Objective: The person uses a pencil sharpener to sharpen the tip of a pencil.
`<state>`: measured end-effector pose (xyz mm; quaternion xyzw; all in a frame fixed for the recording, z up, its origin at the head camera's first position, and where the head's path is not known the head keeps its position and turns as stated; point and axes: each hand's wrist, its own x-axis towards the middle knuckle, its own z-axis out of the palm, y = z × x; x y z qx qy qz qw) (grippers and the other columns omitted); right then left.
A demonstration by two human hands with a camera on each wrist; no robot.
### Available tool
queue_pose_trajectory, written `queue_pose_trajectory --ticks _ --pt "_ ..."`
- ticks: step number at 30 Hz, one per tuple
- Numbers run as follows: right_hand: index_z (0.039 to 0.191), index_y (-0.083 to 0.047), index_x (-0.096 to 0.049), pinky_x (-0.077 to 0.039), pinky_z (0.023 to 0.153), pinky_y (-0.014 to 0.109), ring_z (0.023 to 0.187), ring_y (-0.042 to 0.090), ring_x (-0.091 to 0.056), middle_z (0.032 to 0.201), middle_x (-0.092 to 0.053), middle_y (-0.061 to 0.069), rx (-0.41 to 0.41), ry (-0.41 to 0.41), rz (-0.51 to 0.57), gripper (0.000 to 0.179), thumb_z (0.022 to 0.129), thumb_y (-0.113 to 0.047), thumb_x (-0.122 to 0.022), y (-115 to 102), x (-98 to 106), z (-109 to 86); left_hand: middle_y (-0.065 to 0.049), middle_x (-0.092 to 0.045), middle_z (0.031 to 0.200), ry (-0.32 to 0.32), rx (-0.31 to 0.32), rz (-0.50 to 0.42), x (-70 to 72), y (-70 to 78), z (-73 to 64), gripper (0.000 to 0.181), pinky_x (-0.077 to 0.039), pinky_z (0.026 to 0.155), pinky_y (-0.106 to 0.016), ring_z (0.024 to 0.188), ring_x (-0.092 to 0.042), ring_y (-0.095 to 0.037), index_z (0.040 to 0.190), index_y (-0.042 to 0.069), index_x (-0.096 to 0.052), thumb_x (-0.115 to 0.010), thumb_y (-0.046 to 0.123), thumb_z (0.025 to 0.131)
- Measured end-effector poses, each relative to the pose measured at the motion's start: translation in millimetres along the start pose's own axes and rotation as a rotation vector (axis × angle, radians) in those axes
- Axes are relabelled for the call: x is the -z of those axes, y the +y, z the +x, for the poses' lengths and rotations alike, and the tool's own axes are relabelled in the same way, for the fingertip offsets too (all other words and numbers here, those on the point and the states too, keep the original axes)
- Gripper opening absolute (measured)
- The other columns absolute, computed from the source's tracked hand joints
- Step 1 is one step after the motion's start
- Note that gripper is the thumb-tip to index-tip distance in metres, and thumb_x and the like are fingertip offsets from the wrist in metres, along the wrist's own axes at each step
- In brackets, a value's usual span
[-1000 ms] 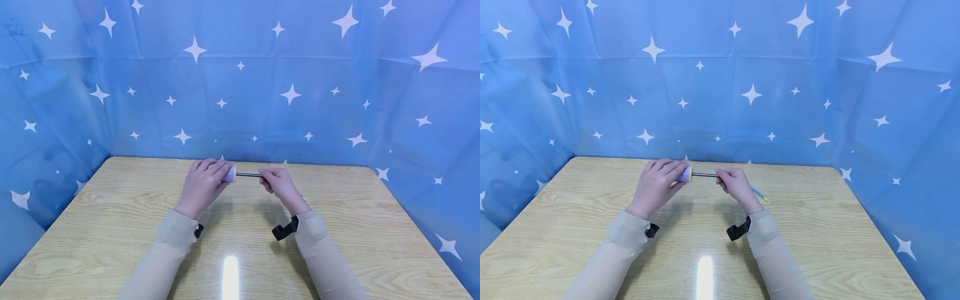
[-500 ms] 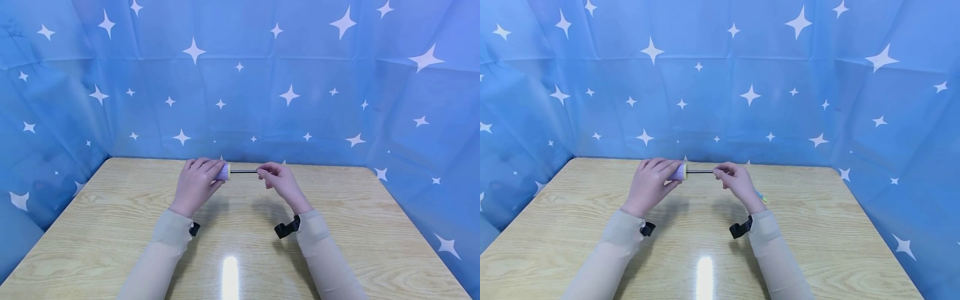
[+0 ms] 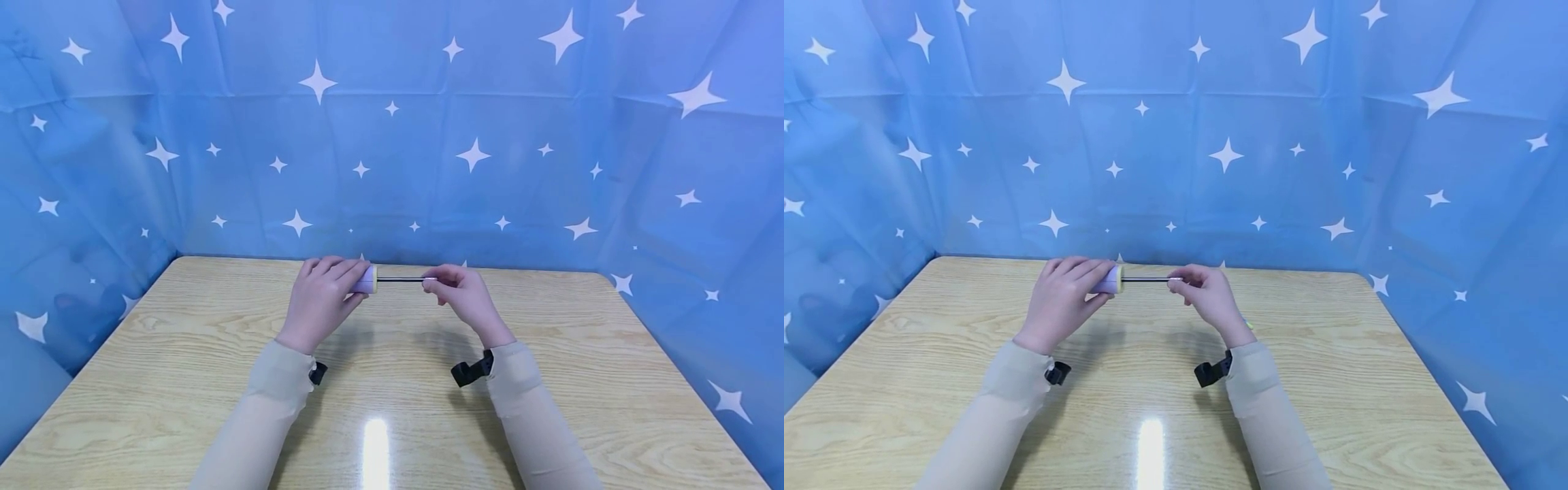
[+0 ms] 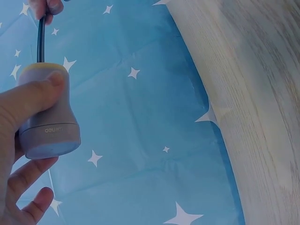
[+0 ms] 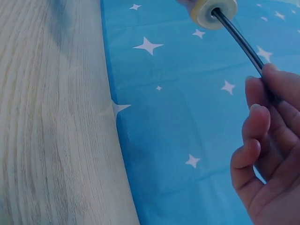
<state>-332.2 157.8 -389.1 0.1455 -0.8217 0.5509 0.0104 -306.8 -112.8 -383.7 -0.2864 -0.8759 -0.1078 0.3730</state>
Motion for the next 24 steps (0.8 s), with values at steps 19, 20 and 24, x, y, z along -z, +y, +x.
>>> queue_pose_trajectory --ticks 19,20,24 --pt "0.096 -0.008 -0.071 -0.045 0.061 0.035 0.059 0.024 -0.051 0.077 -0.066 0.01 0.0 -0.014 0.022 0.023 0.097 -0.029 -0.061 -2.0 -4.1 0.6 -0.004 -0.07 0.113 0.046 -0.034 0.002 -0.6 0.9 -0.5 0.046 -0.045 0.087 -0.041 0.103 -0.061 -0.024 0.119 0.012 -0.071 -0.084 0.018 0.076" --pt "0.094 -0.007 -0.071 -0.046 0.061 0.035 0.059 0.023 -0.051 0.076 -0.066 0.01 -0.006 -0.012 0.034 0.025 0.097 -0.03 -0.06 -1.8 -4.6 0.6 -0.003 -0.07 0.113 0.047 -0.036 0.001 -1.0 1.0 -0.7 0.046 -0.045 0.086 -0.04 0.103 -0.061 -0.024 0.119 0.012 -0.071 -0.084 0.019 0.076" --pt "0.088 -0.003 -0.07 -0.045 0.057 0.031 0.057 0.02 -0.049 0.07 -0.062 0.01 -0.048 -0.009 0.094 0.036 0.097 -0.036 -0.059 -0.5 -6.6 0.6 -0.004 -0.07 0.113 0.05 -0.044 0.001 -2.2 1.3 -0.6 0.045 -0.045 0.086 -0.041 0.103 -0.061 -0.024 0.119 0.012 -0.071 -0.084 0.019 0.076"
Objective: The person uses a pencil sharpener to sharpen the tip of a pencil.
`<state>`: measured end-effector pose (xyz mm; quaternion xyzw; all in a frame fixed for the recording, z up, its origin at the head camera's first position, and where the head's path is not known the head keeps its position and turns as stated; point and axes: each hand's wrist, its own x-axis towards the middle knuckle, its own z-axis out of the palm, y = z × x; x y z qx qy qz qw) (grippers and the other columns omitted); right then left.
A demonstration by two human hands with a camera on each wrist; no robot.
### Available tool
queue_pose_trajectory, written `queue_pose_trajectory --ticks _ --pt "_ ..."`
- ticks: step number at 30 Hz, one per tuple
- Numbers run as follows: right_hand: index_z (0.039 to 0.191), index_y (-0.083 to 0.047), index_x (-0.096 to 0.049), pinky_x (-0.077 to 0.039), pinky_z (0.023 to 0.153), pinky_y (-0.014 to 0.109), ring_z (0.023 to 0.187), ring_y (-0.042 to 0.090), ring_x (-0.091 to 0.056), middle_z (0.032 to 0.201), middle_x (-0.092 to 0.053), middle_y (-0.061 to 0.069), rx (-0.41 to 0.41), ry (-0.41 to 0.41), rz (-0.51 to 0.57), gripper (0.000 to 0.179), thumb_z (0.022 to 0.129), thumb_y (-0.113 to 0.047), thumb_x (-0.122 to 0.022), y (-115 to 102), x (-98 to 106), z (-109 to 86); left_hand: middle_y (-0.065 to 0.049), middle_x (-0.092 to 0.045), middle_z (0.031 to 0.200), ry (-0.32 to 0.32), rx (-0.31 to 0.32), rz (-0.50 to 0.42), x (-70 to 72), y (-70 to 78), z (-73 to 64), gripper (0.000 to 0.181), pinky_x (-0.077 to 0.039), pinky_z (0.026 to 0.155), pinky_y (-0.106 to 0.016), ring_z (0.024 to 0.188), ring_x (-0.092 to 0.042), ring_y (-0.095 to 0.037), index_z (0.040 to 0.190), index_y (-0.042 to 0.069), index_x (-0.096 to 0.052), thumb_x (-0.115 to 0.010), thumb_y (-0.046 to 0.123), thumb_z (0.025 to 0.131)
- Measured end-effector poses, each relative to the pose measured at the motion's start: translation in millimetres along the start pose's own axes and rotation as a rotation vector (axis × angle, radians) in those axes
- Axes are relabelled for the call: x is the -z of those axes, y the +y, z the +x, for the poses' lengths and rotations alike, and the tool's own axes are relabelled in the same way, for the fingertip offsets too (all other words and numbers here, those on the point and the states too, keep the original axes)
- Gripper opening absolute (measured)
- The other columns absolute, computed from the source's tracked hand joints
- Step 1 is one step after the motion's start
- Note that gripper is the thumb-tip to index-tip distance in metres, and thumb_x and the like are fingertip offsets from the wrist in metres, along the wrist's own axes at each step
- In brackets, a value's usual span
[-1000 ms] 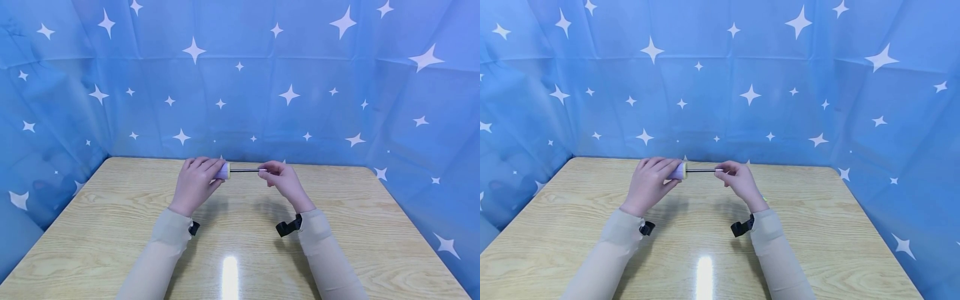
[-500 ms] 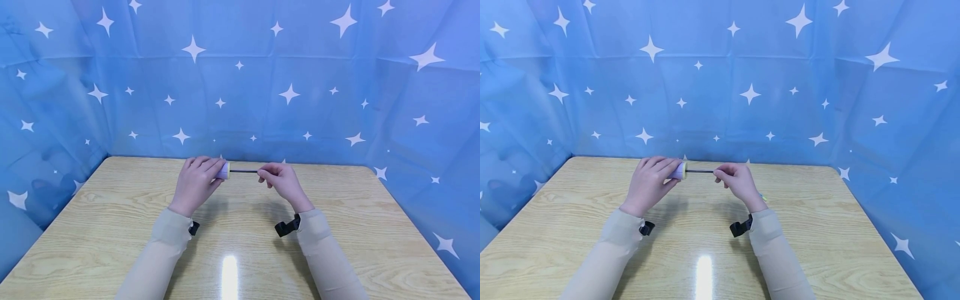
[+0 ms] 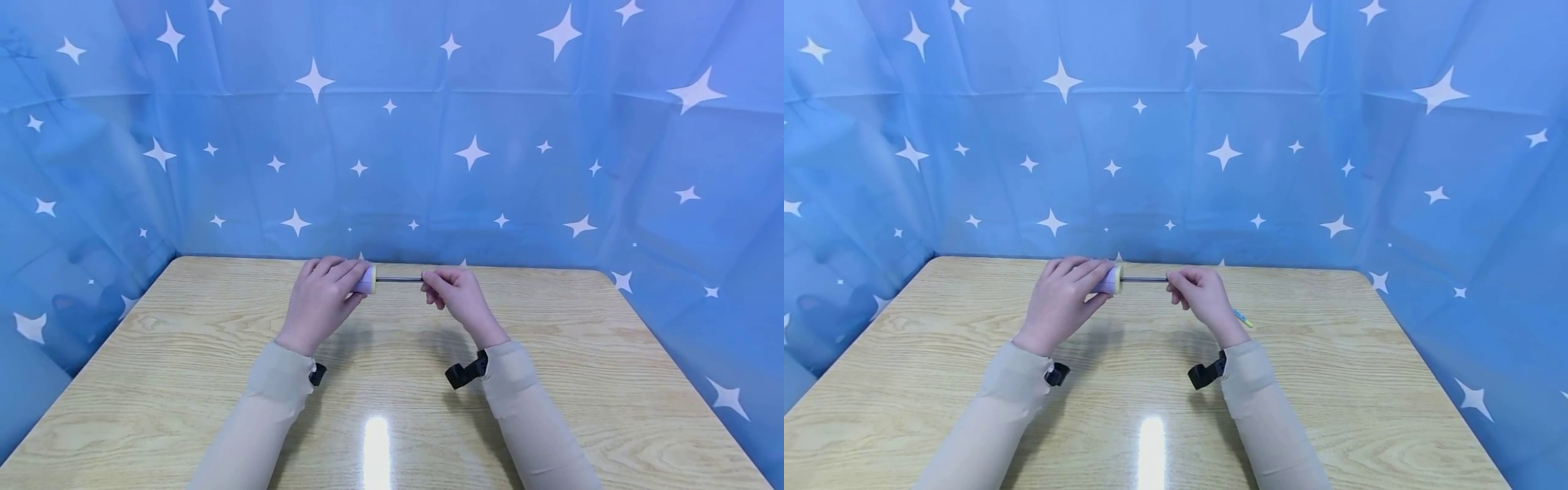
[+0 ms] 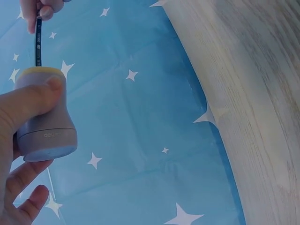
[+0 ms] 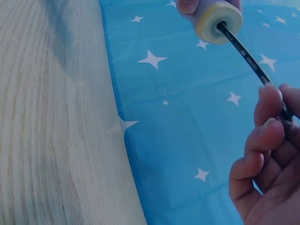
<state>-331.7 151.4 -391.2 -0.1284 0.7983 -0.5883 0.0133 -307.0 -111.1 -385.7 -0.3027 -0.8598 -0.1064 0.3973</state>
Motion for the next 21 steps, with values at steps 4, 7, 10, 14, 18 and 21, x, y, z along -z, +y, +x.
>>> queue_pose_trajectory --ticks 4,7,10,14,18,21 --pt "0.084 -0.002 -0.068 -0.043 0.055 0.028 0.056 0.018 -0.048 0.068 -0.06 0.01 -0.04 -0.003 0.032 0.041 0.097 -0.04 -0.058 1.6 -1.1 0.9 -0.004 -0.07 0.113 0.002 0.0 -0.004 -0.1 0.1 0.4 0.046 -0.045 0.087 -0.041 0.103 -0.061 -0.024 0.119 0.013 -0.071 -0.084 0.019 0.075" --pt "0.087 -0.001 -0.068 -0.044 0.056 0.028 0.057 0.018 -0.049 0.07 -0.061 0.01 -0.058 -0.014 0.049 0.042 0.097 -0.04 -0.057 2.3 -0.9 1.3 -0.003 -0.07 0.113 -0.003 0.006 -0.005 0.3 0.3 0.9 0.048 -0.044 0.087 -0.041 0.103 -0.061 -0.024 0.119 0.013 -0.071 -0.085 0.021 0.074" --pt "0.092 0.001 -0.068 -0.045 0.057 0.028 0.06 0.018 -0.05 0.075 -0.062 0.01 -0.063 -0.025 0.072 0.044 0.099 -0.04 -0.054 2.0 -0.2 1.3 -0.003 -0.07 0.114 -0.02 0.01 -0.002 0.5 0.5 1.5 0.049 -0.044 0.087 -0.041 0.104 -0.061 -0.023 0.12 0.013 -0.07 -0.085 0.023 0.075" --pt "0.091 0.002 -0.065 -0.044 0.06 0.028 0.061 0.017 -0.05 0.082 -0.063 0.01 -0.047 -0.046 0.087 0.046 0.101 -0.04 -0.05 1.1 1.3 1.8 -0.003 -0.07 0.115 -0.043 0.024 0.004 0.7 -0.5 1.5 0.05 -0.044 0.087 -0.041 0.104 -0.061 -0.023 0.121 0.013 -0.069 -0.085 0.025 0.075" --pt "0.102 -0.002 -0.067 -0.047 0.066 0.034 0.062 0.018 -0.049 0.089 -0.063 0.011 -0.047 -0.056 0.052 0.037 0.1 -0.037 -0.054 1.2 5.1 2.6 -0.003 -0.07 0.114 -0.046 0.051 0.01 1.2 -4.0 -0.5 0.049 -0.044 0.087 -0.041 0.104 -0.061 -0.023 0.121 0.013 -0.069 -0.084 0.024 0.076" --pt "0.117 -0.009 -0.066 -0.05 0.071 0.039 0.066 0.021 -0.053 0.098 -0.065 0.01 -0.051 -0.037 0.005 0.033 0.095 -0.033 -0.062 1.5 6.6 2.6 -0.002 -0.07 0.114 -0.044 0.064 0.016 1.8 -6.5 -1.7 0.048 -0.044 0.087 -0.042 0.104 -0.061 -0.023 0.121 0.013 -0.069 -0.083 0.023 0.077"
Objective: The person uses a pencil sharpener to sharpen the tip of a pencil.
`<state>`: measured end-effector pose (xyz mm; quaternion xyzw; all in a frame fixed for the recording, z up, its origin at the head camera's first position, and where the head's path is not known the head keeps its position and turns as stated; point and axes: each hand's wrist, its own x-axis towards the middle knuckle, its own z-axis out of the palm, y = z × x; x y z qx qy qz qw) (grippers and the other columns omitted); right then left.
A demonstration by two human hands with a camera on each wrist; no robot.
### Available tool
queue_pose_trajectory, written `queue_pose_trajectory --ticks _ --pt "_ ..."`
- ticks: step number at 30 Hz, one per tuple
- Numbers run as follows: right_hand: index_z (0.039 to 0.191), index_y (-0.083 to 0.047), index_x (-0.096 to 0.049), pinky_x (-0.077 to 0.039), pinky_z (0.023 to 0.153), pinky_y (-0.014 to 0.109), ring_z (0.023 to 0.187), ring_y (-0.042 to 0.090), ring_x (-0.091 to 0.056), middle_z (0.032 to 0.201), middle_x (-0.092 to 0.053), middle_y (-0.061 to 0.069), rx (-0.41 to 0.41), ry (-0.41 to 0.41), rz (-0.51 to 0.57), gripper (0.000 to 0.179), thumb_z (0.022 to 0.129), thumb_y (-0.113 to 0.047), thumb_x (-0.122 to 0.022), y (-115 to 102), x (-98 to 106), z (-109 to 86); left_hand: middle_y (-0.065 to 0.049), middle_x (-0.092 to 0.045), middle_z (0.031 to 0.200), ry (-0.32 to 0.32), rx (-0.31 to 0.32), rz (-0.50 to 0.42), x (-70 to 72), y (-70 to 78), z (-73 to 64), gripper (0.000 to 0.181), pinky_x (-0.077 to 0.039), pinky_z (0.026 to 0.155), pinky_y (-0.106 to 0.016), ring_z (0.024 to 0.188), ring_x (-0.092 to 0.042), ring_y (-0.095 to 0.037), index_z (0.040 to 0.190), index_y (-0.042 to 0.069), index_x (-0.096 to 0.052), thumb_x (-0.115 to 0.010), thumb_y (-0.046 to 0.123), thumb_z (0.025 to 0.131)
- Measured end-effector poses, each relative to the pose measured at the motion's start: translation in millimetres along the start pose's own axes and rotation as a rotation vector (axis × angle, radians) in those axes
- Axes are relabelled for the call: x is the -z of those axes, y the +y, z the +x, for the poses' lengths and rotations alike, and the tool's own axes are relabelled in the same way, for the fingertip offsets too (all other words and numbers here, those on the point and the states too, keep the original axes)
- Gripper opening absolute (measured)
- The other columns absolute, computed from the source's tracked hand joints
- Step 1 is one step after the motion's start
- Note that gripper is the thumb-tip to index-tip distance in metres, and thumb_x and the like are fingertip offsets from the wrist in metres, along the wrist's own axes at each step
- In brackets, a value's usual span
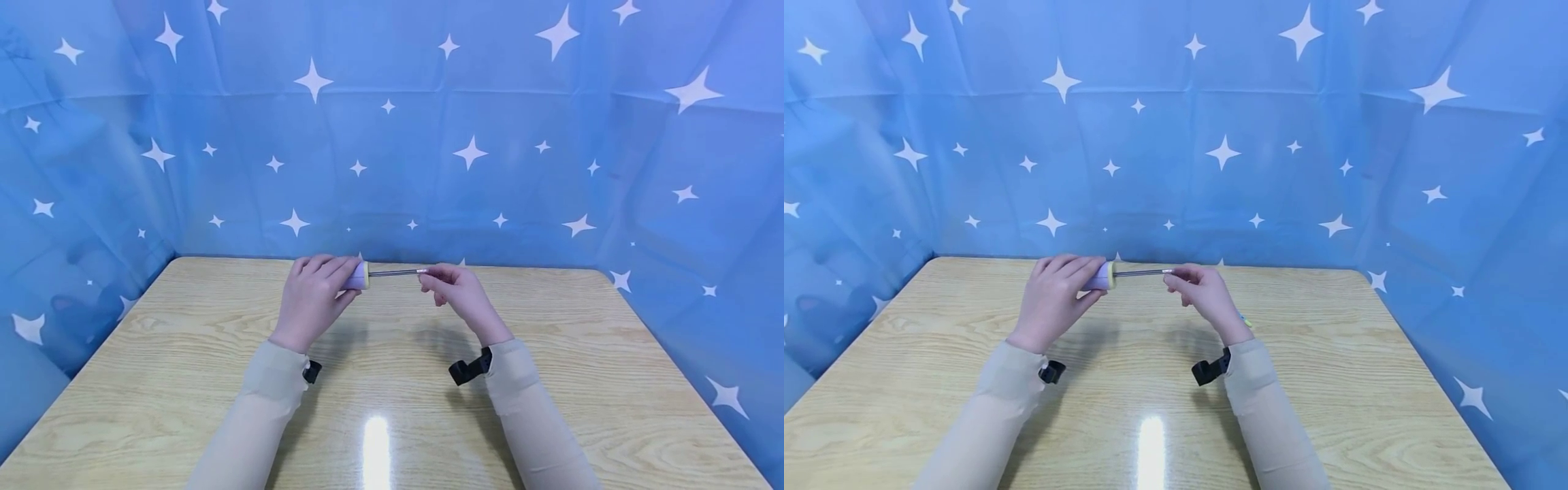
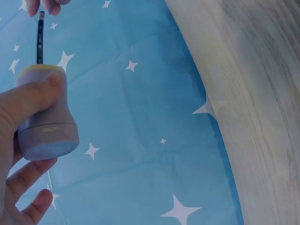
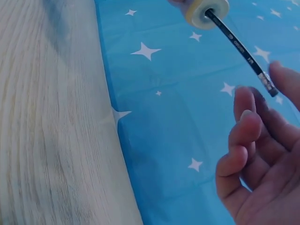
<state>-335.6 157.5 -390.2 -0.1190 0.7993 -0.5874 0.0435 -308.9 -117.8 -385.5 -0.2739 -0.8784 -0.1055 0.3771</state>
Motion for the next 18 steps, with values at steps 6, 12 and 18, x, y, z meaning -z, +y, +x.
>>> queue_pose_trajectory --ticks 6,12,18 --pt "0.121 -0.015 -0.065 -0.053 0.071 0.038 0.074 0.027 -0.061 0.104 -0.067 0.008 0.065 0.025 -0.007 0.034 0.09 -0.028 -0.07 0.6 -1.6 0.5 -0.003 -0.069 0.115 0.005 0.003 -0.005 1.7 -1.4 -0.5 0.047 -0.043 0.087 -0.042 0.104 -0.061 -0.023 0.122 0.013 -0.069 -0.082 0.022 0.078" --pt "0.116 -0.015 -0.069 -0.05 0.07 0.038 0.071 0.026 -0.061 0.1 -0.071 0.008 0.115 0.055 -0.007 0.029 0.089 -0.027 -0.072 0.2 -3.7 -0.8 -0.003 -0.07 0.115 0.009 -0.008 -0.016 1.7 1.5 0.6 0.049 -0.044 0.087 -0.042 0.103 -0.061 -0.024 0.121 0.013 -0.069 -0.084 0.024 0.076" --pt "0.11 -0.008 -0.072 -0.05 0.065 0.034 0.067 0.027 -0.06 0.09 -0.071 0.01 0.147 0.069 -0.055 0.024 0.089 -0.02 -0.072 -1.2 -8.9 -1.9 -0.004 -0.069 0.117 -0.001 -0.047 -0.034 -2.1 6.6 1.1 0.049 -0.044 0.087 -0.042 0.104 -0.061 -0.023 0.121 0.013 -0.069 -0.084 0.026 0.076"
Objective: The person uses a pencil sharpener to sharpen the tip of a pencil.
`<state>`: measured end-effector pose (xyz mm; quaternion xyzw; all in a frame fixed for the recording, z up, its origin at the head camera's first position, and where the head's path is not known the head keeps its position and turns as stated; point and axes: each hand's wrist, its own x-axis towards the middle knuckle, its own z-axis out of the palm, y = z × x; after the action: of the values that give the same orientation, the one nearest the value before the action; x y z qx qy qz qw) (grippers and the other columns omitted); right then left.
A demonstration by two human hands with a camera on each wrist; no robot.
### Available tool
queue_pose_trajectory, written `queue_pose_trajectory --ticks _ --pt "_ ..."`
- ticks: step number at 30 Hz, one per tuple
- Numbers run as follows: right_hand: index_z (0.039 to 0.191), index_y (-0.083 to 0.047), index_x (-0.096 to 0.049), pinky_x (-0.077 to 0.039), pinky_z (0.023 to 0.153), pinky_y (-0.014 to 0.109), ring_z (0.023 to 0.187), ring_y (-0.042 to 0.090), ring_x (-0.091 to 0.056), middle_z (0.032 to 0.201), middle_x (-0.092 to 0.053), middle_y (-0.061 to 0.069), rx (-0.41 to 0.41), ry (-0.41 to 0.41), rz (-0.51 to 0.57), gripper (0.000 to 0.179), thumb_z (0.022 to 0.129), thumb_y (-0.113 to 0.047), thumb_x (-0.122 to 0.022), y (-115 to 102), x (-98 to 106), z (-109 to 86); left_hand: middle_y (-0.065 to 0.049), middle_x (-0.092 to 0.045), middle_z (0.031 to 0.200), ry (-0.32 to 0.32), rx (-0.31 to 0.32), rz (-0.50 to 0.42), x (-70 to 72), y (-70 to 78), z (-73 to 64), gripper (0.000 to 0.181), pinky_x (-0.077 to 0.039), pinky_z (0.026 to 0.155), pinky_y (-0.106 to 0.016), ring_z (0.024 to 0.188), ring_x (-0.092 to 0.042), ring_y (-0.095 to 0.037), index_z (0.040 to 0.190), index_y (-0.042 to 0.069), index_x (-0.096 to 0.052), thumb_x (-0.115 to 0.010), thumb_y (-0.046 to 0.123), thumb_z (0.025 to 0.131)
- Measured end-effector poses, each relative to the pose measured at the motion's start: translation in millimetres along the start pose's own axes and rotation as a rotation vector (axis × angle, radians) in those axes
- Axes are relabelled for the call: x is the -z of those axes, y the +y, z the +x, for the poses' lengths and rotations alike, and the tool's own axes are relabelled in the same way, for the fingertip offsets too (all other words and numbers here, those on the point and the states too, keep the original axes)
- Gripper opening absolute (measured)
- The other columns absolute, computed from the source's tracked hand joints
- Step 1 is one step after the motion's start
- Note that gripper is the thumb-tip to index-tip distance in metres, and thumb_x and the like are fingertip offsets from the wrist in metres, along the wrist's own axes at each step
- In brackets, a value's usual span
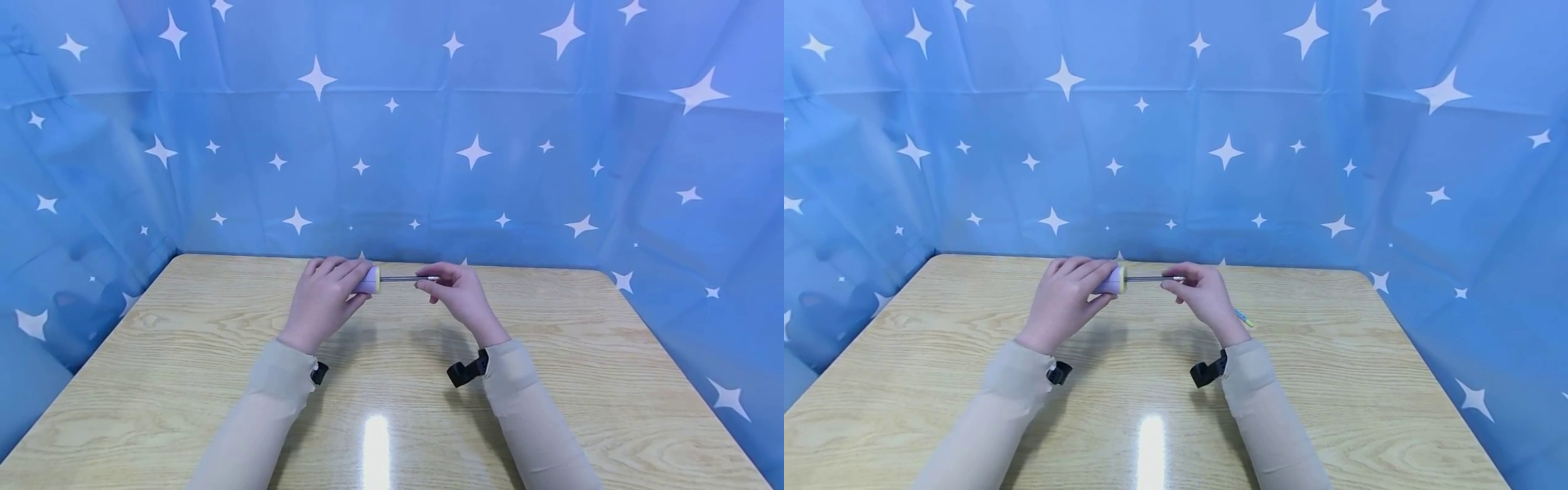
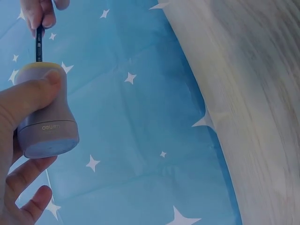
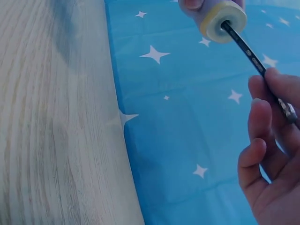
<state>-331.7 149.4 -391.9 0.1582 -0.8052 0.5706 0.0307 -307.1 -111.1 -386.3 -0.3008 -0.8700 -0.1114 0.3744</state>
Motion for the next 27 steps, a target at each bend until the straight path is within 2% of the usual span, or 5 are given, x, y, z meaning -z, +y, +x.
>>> queue_pose_trajectory --ticks 6,11,13,18,27 --pt "0.107 -0.006 -0.072 -0.053 0.065 0.039 0.07 0.033 -0.06 0.093 -0.07 0.006 -0.001 -0.041 -0.019 0.024 0.089 -0.02 -0.073 -1.7 -5.1 -0.2 -0.004 -0.068 0.119 -0.004 -0.009 0.003 -2.8 2.8 0.3 0.05 -0.044 0.087 -0.04 0.105 -0.06 -0.022 0.121 0.013 -0.07 -0.085 0.028 0.075" --pt "0.104 -0.006 -0.072 -0.05 0.058 0.034 0.069 0.043 -0.055 0.09 -0.07 0.007 -0.011 -0.036 -0.046 0.021 0.089 -0.02 -0.072 -0.8 -6.9 -0.5 -0.004 -0.068 0.12 -0.016 -0.02 0.013 -4.2 4.6 0.3 0.049 -0.044 0.089 -0.04 0.107 -0.06 -0.022 0.122 0.012 -0.069 -0.084 0.027 0.077" --pt "0.103 -0.006 -0.072 -0.048 0.055 0.031 0.064 0.041 -0.054 0.088 -0.07 0.006 -0.008 -0.035 -0.06 0.019 0.089 -0.02 -0.072 -0.7 -7.5 -0.3 -0.003 -0.068 0.119 -0.012 -0.025 0.017 -4.4 5.3 0.2 0.049 -0.044 0.089 -0.04 0.108 -0.06 -0.022 0.121 0.012 -0.069 -0.084 0.026 0.077" --pt "0.101 -0.008 -0.072 -0.044 0.051 0.03 0.053 0.025 -0.051 0.084 -0.072 0.004 -0.004 -0.06 -0.06 0.015 0.09 -0.019 -0.07 -2.1 -8.7 -0.5 -0.004 -0.069 0.117 0.017 -0.034 0.025 -4.8 5.3 -0.5 0.048 -0.044 0.088 -0.04 0.106 -0.06 -0.022 0.12 0.012 -0.07 -0.085 0.023 0.075" --pt "0.102 -0.002 -0.071 -0.042 0.051 0.028 0.056 0.027 -0.051 0.079 -0.07 0.005 0.005 -0.06 -0.077 0.022 0.094 -0.022 -0.066 -3.6 -6.8 -2.4 -0.005 -0.069 0.116 0.047 -0.055 0.022 -4.9 7.5 0.9 0.047 -0.045 0.086 -0.041 0.105 -0.061 -0.025 0.12 0.011 -0.07 -0.084 0.022 0.076"
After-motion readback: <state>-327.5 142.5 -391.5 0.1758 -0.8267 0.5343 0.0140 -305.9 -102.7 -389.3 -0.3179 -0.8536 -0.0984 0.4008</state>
